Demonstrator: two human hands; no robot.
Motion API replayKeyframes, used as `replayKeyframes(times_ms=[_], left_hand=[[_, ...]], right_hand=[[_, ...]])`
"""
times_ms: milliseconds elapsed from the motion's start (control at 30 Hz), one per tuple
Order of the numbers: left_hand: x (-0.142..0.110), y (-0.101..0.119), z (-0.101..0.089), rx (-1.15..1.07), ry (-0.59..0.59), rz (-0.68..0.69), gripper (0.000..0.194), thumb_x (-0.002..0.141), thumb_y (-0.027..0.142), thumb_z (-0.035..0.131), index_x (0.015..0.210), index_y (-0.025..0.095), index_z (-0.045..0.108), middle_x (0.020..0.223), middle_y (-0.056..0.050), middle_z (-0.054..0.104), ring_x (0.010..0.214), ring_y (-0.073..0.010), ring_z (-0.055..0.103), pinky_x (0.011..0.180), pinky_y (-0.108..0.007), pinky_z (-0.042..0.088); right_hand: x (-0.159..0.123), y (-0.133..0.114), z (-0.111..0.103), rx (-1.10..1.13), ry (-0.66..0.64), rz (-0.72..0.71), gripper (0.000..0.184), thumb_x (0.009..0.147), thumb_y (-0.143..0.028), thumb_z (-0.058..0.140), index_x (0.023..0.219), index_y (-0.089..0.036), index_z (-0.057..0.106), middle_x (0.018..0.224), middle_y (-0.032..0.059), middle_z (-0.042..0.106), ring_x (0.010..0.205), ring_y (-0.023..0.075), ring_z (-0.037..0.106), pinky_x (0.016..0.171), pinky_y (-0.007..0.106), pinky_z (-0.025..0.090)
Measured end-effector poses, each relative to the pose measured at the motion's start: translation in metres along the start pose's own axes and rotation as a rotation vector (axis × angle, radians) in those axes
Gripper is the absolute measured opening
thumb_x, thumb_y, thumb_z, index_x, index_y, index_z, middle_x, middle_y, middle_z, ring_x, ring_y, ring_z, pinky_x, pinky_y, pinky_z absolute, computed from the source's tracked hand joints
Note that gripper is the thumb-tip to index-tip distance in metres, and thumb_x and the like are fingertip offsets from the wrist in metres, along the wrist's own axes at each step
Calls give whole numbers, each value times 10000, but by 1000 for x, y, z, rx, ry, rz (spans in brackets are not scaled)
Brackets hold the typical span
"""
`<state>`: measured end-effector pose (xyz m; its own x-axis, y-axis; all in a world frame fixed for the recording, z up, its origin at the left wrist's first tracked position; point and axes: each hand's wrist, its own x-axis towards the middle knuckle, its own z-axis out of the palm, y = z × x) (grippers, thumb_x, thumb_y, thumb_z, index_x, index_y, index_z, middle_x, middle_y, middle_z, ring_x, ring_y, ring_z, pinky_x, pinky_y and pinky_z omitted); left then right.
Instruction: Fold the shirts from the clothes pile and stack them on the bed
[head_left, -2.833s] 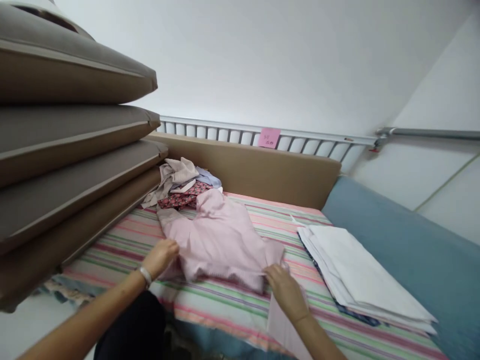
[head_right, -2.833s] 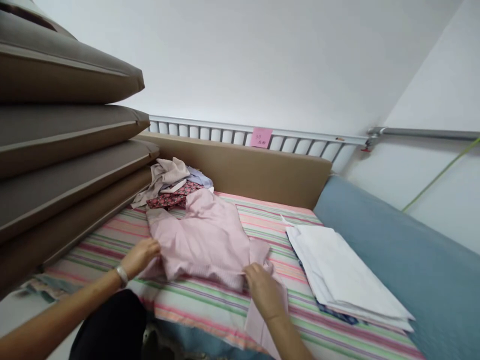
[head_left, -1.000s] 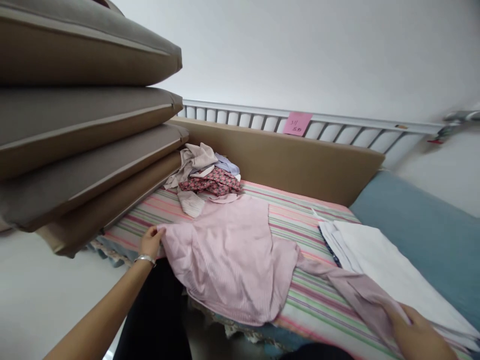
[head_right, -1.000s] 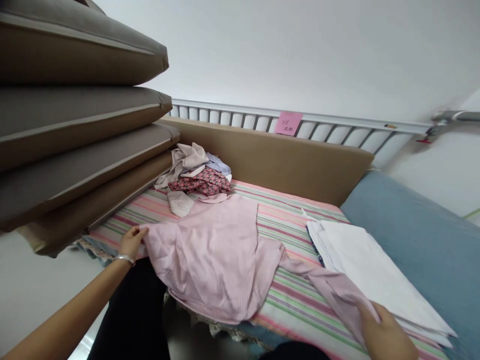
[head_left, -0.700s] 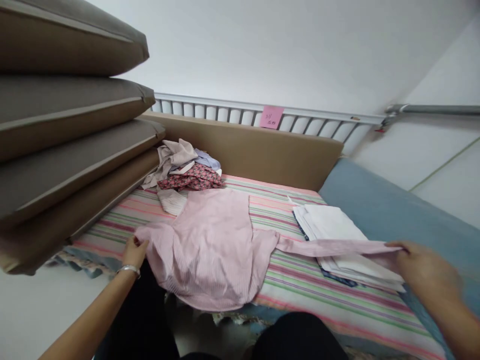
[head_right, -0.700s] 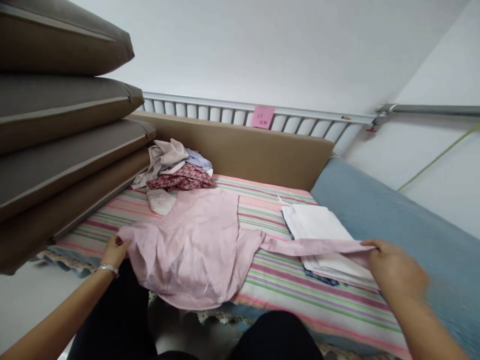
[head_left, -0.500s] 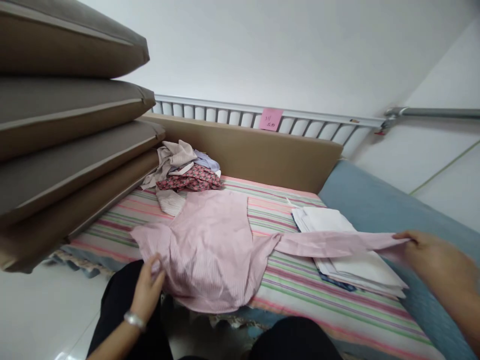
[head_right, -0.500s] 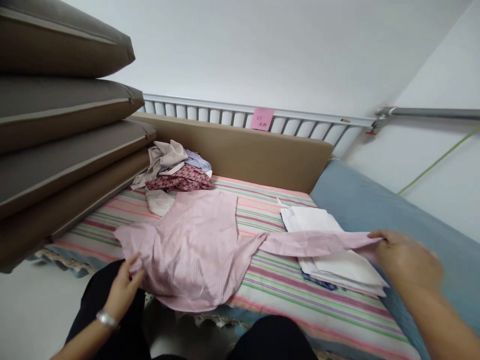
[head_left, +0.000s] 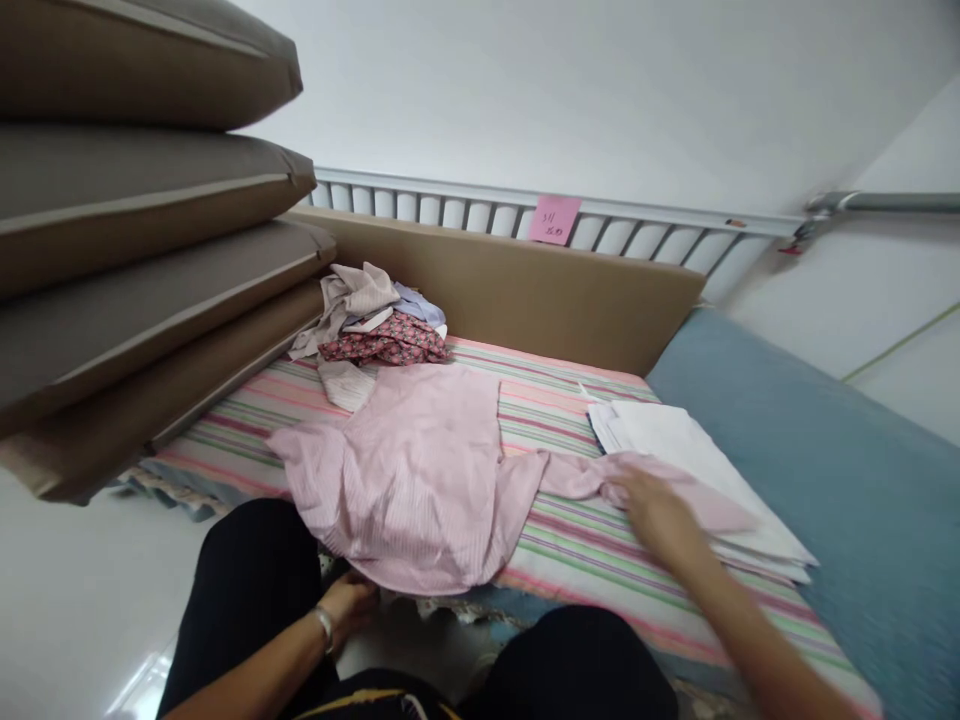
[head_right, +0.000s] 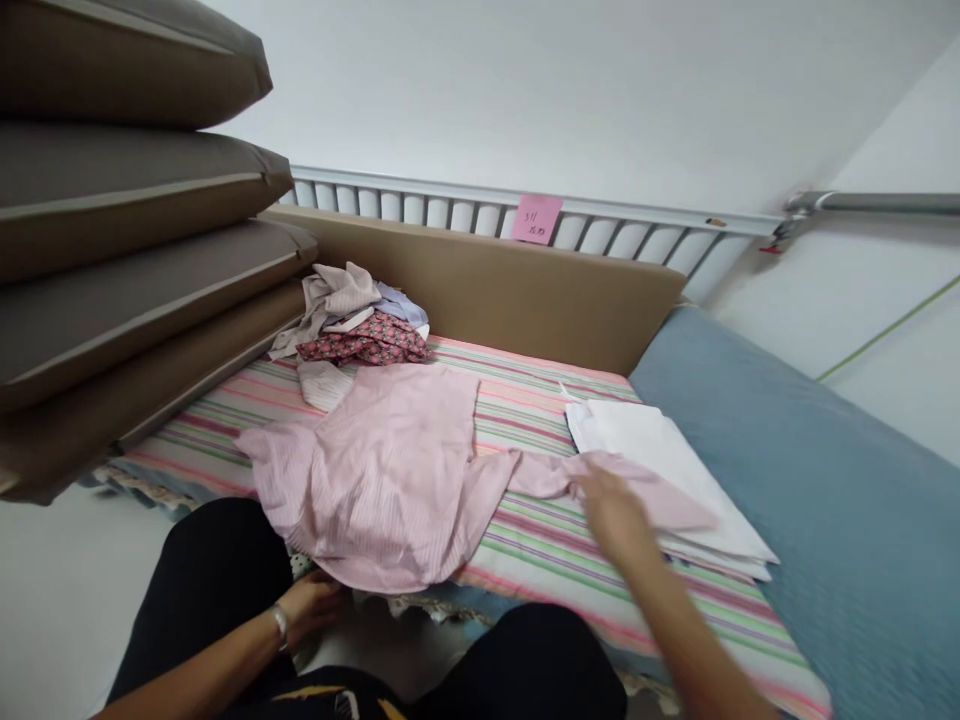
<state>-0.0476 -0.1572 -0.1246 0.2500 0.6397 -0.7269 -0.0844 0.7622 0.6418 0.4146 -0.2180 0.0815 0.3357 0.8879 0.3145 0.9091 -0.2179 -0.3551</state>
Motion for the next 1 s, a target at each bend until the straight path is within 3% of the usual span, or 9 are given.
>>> replayKeyframes(times_ms=[67, 167, 233, 300, 433, 500, 733, 900, 1000], left_hand=[[1, 4, 1, -18, 15, 42, 602, 469, 309, 740, 1004, 190, 493, 1060, -132, 589, 1081, -304, 512, 838, -401, 396], [-2, 9, 0, -66, -21, 116, 568, 496, 309, 753, 997, 188, 515, 1054, -107, 603, 1077, -279, 520, 820, -364, 414], [-4, 12, -1, -104, -54, 146, 516, 514, 310, 769, 958, 179, 541, 1026, -95, 617, 1042, -260, 544, 806, -345, 423], [-5, 14, -1, -149, -94, 164, 453, 536, 322, 779, 907, 173, 566, 964, -78, 636, 970, -234, 579, 799, -333, 431], [-4, 16, 1, -226, -113, 195, 357, 551, 316, 792, 796, 156, 587, 805, -43, 653, 811, -198, 616, 751, -317, 454], [-7, 17, 3, -266, -119, 201, 358, 571, 304, 788, 826, 143, 597, 823, -57, 660, 807, -200, 620, 741, -314, 467], [-32, 24, 3, -430, -187, 140, 408, 671, 265, 727, 1022, 178, 539, 937, -40, 651, 798, -171, 624, 720, -294, 489], [-46, 22, -5, -399, -352, 58, 379, 700, 366, 685, 1012, 202, 547, 985, -39, 625, 828, -172, 611, 758, -316, 466], [-56, 19, -9, -372, -454, 61, 353, 648, 315, 734, 944, 206, 575, 932, -21, 617, 873, -184, 600, 834, -368, 445]], right_hand=[[-25, -41, 45, 513, -59, 269, 286, 639, -206, 533, 881, -197, 685, 1158, 77, 600, 1156, 225, 464, 1013, 349, 287], [-57, -81, 94, 671, -70, 496, 297, 647, -350, 545, 880, -191, 636, 959, 81, 660, 952, 230, 590, 876, 387, 441], [-70, -95, 113, 734, -90, 621, 343, 668, -445, 515, 866, -178, 599, 857, 78, 664, 788, 210, 634, 690, 350, 516], [-76, -104, 124, 809, -122, 723, 380, 671, -512, 510, 840, -178, 574, 781, 60, 657, 670, 180, 638, 558, 298, 517], [-78, -117, 131, 881, -194, 808, 363, 595, -512, 621, 710, -176, 545, 492, -10, 562, 429, 130, 540, 413, 248, 450], [-77, -121, 129, 907, -194, 811, 356, 575, -501, 642, 653, -179, 512, 415, -40, 497, 372, 106, 477, 386, 229, 415], [-86, -113, 109, 957, -67, 777, 373, 562, -512, 655, 669, -185, 510, 434, -59, 502, 446, 87, 487, 449, 188, 414], [-104, -101, 122, 918, -70, 847, 389, 508, -526, 651, 631, -184, 512, 407, -35, 513, 425, 135, 513, 424, 237, 417], [-109, -94, 129, 894, -84, 844, 391, 513, -536, 637, 639, -184, 522, 418, -24, 536, 446, 152, 542, 438, 245, 421]])
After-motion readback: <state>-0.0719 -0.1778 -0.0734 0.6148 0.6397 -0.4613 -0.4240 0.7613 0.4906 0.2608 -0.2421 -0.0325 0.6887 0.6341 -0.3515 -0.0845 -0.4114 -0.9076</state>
